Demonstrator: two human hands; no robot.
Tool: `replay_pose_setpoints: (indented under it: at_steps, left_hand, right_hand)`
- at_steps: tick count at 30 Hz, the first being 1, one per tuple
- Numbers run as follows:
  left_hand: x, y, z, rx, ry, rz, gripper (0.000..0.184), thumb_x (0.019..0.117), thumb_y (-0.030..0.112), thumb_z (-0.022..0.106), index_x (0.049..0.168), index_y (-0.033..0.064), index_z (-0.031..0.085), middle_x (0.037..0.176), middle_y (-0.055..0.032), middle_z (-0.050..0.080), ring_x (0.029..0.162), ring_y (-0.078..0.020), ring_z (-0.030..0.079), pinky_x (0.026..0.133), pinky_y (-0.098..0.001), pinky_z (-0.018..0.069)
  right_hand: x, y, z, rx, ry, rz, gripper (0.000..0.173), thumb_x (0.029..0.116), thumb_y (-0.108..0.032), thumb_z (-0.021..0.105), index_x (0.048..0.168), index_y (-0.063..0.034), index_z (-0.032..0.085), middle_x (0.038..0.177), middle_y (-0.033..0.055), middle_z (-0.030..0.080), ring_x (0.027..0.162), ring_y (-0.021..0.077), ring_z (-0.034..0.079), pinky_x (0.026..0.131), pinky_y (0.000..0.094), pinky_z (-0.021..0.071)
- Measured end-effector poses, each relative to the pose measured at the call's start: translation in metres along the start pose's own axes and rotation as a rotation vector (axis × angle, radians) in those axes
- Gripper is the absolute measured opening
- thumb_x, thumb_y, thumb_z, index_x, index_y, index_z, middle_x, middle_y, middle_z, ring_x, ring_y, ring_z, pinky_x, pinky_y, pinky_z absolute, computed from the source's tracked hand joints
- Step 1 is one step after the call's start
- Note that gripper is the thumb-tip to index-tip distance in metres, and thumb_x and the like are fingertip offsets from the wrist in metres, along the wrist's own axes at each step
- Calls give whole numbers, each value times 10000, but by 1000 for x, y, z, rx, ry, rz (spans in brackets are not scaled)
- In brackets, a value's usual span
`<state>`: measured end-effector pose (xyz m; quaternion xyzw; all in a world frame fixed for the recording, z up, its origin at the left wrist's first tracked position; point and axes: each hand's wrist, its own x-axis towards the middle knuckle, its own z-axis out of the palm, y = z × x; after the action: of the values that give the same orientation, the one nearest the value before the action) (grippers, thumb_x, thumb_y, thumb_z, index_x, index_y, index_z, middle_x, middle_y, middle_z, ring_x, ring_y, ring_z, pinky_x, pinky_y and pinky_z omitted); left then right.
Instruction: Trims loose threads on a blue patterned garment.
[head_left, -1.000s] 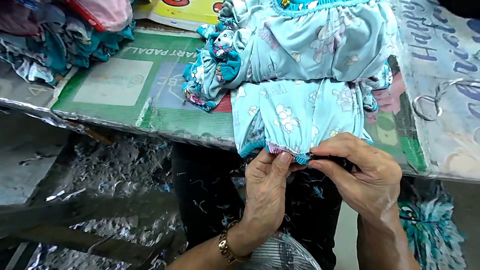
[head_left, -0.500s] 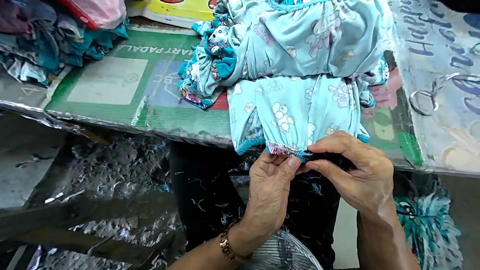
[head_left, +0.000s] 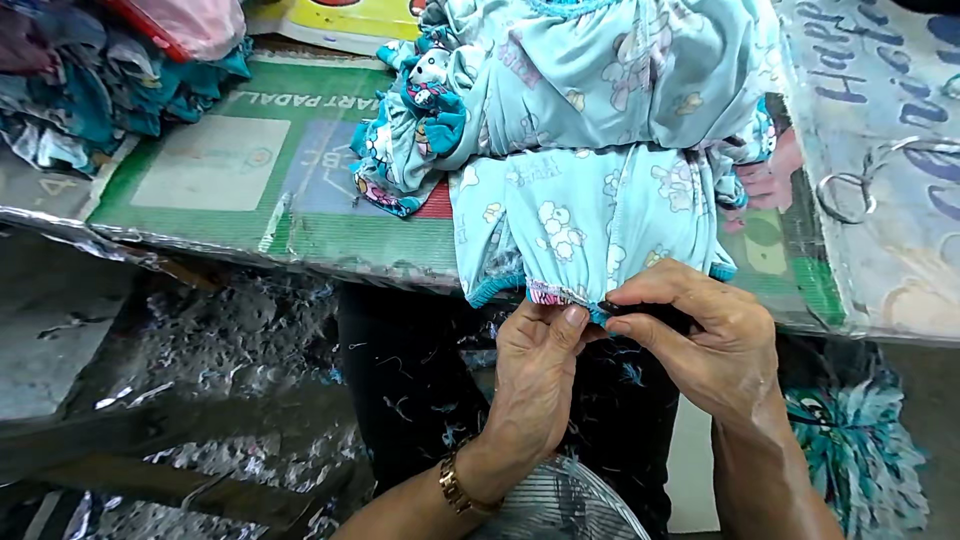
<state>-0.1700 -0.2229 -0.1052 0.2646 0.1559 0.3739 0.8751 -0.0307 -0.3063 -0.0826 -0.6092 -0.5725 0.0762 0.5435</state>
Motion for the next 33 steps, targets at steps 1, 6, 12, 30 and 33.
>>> replay_pose_setpoints:
  at_steps: [1,6,12,30,33]
  left_hand:
    - [0,0,0,12,-2,14,147,953,2,664,1092,22,706,1007,-121,742,921,-193,743,885,-376,614]
    - [-2,0,-1,13,-12,30,172,953,3,665,1123,29,676,1029,-129,739,947,-211,744,901,-392,612]
    - [-6,8,1,-80,-56,24,176,941,43,700,1115,16,701,1046,-162,743,959,-242,751,908,-418,612]
    - [-5,11,-2,-85,-13,10,144,979,47,649,1108,-5,686,1002,-177,742,904,-240,757,890,-417,617]
    - [-5,11,-2,-90,-10,12,157,982,30,638,1127,-11,682,1009,-183,743,912,-252,761,892,-428,619]
  right_hand:
    - [0,0,1,-4,0,-5,103,924,-141,757,1004,-78,745,952,-35,703,852,9,664,749,143,577]
    - [-3,1,-3,263,63,115,124,938,-161,735,1060,-143,733,915,-62,693,721,-9,625,629,140,547]
    - [-16,-12,-10,181,75,105,321,921,-328,768,1204,-252,636,989,-146,621,818,-70,579,682,85,498]
    - [-25,-31,2,-201,-5,54,328,968,-340,693,1135,-81,582,903,-27,621,779,-79,535,667,60,427]
    - [-28,-26,3,-273,93,30,279,951,-254,706,1126,-73,586,907,-25,634,796,-84,561,698,47,460]
